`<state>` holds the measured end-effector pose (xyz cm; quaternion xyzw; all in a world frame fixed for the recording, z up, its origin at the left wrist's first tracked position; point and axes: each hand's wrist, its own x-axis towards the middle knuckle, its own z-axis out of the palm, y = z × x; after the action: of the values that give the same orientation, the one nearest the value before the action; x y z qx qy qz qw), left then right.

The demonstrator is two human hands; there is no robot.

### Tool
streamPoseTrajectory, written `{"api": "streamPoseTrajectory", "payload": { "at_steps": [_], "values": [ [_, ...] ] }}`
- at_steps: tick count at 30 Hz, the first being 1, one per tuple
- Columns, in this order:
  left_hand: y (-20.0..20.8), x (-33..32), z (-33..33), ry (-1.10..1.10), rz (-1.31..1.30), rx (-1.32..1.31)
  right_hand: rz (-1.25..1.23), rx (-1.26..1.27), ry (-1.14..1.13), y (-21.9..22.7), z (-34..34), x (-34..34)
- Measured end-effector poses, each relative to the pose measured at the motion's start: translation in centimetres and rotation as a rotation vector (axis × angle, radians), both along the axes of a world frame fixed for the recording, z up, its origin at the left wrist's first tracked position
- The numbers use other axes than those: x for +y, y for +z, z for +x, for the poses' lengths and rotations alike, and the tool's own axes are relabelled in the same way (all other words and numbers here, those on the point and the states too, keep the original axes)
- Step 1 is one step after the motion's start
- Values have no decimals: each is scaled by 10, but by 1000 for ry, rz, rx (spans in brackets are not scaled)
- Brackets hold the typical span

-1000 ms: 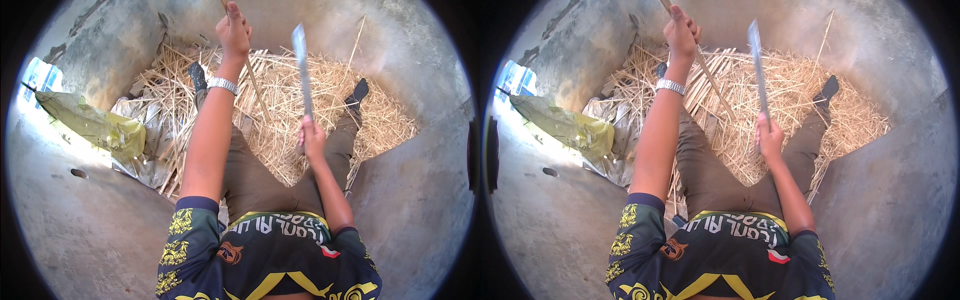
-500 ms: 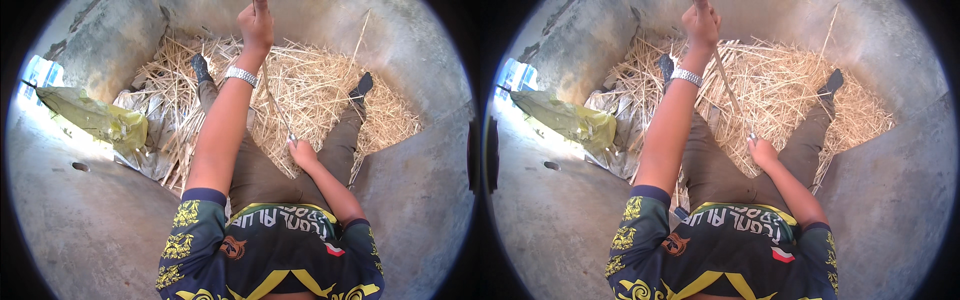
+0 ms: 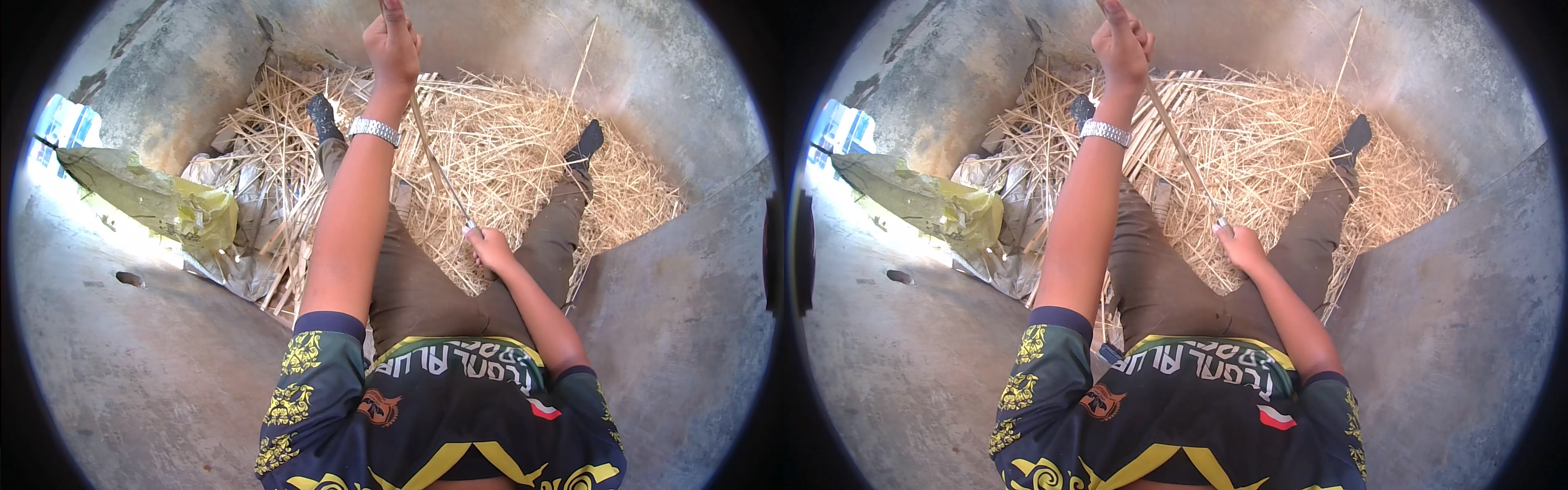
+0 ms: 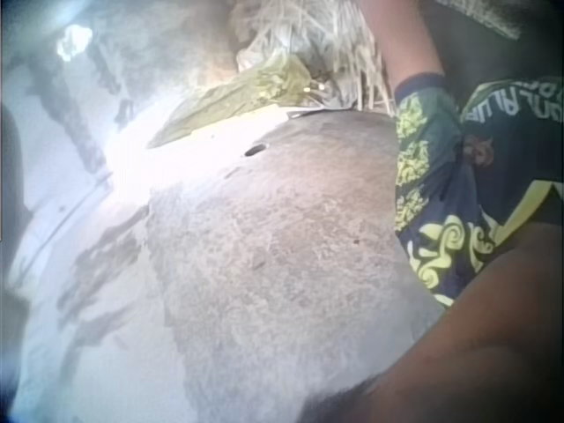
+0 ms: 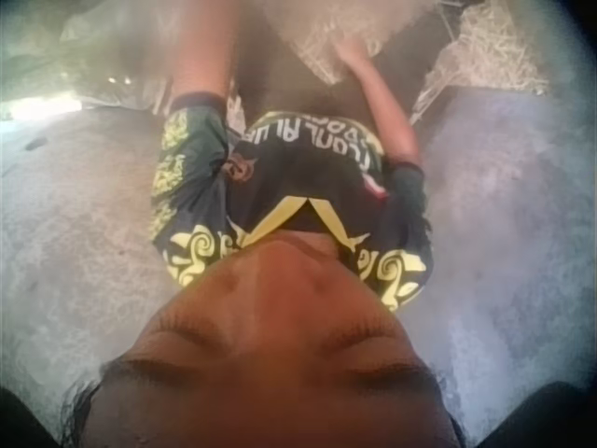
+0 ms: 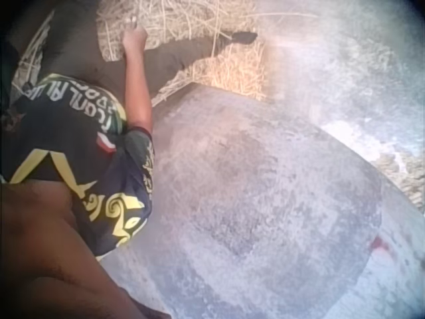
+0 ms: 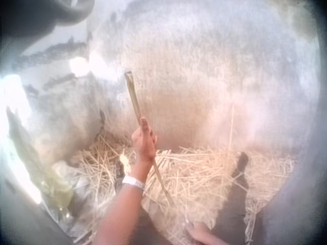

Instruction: The person sits on a concrete floor and uses a large knife to split long bamboo sticks into thin strips. They hold the bamboo with their left hand and strike it with the knife in their right hand, creating a pile of processed strips.

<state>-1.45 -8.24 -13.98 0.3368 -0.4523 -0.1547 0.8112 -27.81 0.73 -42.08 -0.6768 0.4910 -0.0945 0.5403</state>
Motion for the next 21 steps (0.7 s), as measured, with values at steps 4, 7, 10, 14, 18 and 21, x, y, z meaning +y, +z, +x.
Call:
{"api": "streamPoseTrajectory", "payload": {
  "at_steps": [4,7,10,14,18,21],
  "values": [
    [0,3,-3,9,-14,12,427,-315,-72,22,4,-1],
    [1,-2,-11,1,32,6,696,-491,-126,31,-7,-8],
    [3,-7,-25,24,8,-42,561,-456,-149,34,-10,-5],
    [-2,-12,-36,144,-15,-184,59,-266,-123,42,-1,7],
    [-5,-8,-39,300,-109,-248,-322,-310,-137,57,8,3],
    [-3,0,-31,375,-106,-220,-358,-504,-198,94,11,8]
  ]
}}
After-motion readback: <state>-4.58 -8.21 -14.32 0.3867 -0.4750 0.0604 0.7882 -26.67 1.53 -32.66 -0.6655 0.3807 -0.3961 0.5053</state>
